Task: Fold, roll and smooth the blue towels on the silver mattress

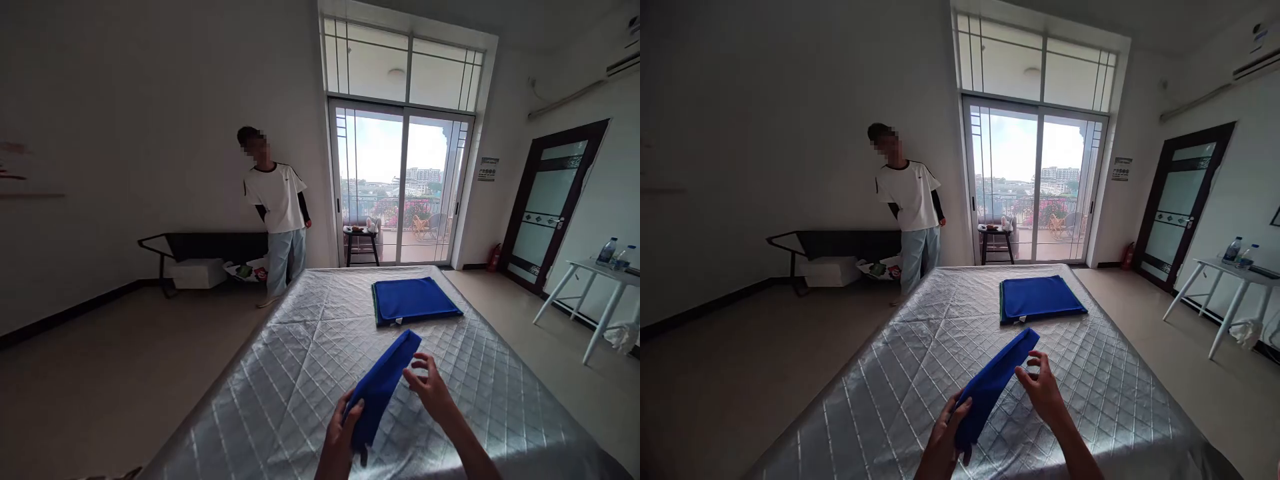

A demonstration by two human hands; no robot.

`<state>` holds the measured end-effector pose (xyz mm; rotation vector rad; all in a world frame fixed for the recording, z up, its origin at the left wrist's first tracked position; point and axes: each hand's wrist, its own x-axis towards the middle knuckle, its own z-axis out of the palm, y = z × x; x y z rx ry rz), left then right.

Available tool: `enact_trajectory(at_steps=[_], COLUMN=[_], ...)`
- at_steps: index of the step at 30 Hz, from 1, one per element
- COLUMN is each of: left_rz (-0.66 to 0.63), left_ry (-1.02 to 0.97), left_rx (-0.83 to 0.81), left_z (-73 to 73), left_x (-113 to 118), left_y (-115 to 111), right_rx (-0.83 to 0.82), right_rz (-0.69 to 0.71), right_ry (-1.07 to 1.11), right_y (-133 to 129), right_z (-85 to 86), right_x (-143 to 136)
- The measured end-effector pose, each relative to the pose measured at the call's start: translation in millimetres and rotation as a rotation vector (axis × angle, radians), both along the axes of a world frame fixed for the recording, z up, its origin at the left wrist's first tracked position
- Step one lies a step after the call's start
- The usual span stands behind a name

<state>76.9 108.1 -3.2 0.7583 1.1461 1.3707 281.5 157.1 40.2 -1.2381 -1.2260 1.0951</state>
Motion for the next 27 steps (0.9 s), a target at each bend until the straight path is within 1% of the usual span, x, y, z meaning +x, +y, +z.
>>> enact_trajectory(at_steps=[2,3,5,7,9,11,13,16,20,23,27], left_rz=[0.032,0.040,0.050,0.040,-0.013,-0.094,-0.145,-0.117,-0.055,-0.036,-0.013], left_ry=[-0.040,-0.044,-0.038,-0.021,0.006,0.026,0.023,-0.005,-0.017,0.007,0.066], left_rx=[-0.024,-0.033,-0.043,-0.026,-0.025,-0.039,-0.051,-0.034,-0.058,-0.065,0.009], left_z=[-12.0,-16.4,-22.4,-25.6,-26.7,-25.9,-23.1,-16.5,-9.7,-8.6,-8.9], left_x=[13.3,18.4,26.0,31.6,36.4,39.9,40.9,37.8,30.0,24.0,22.2], left_y=[-11.6,-16.8,-26.8,-37.3,-48.4,-59.0,-67.3,-74.3,-77.2,-76.7,-75.4], right_rx=[-0.124,-0.152,-0.133,-0.076,-0.041,-0.020,0.005,0.045,0.136,0.180,0.203], right_rz=[0.174,0.231,0.254,0.207,0.171,0.152,0.137,0.138,0.137,0.107,0.071], right_ry=[0.023,0.042,0.076,0.083,0.068,0.037,-0.026,-0.156,-0.286,-0.373,-0.444], right_y=[-30.1,-44.0,-67.0,-82.1,-90.2,-93.8,-95.9,-99.1,-102.4,-103.0,-104.2], right_z=[-18.5,-26.7,-39.0,-43.2,-39.0,-29.3,-18.7,-7.9,-2.0,2.0,7.0], right_x=[-19.1,-27.5,-39.6,-43.9,-41.4,-35.4,-29.7,-25.7,-22.9,-17.3,-11.2])
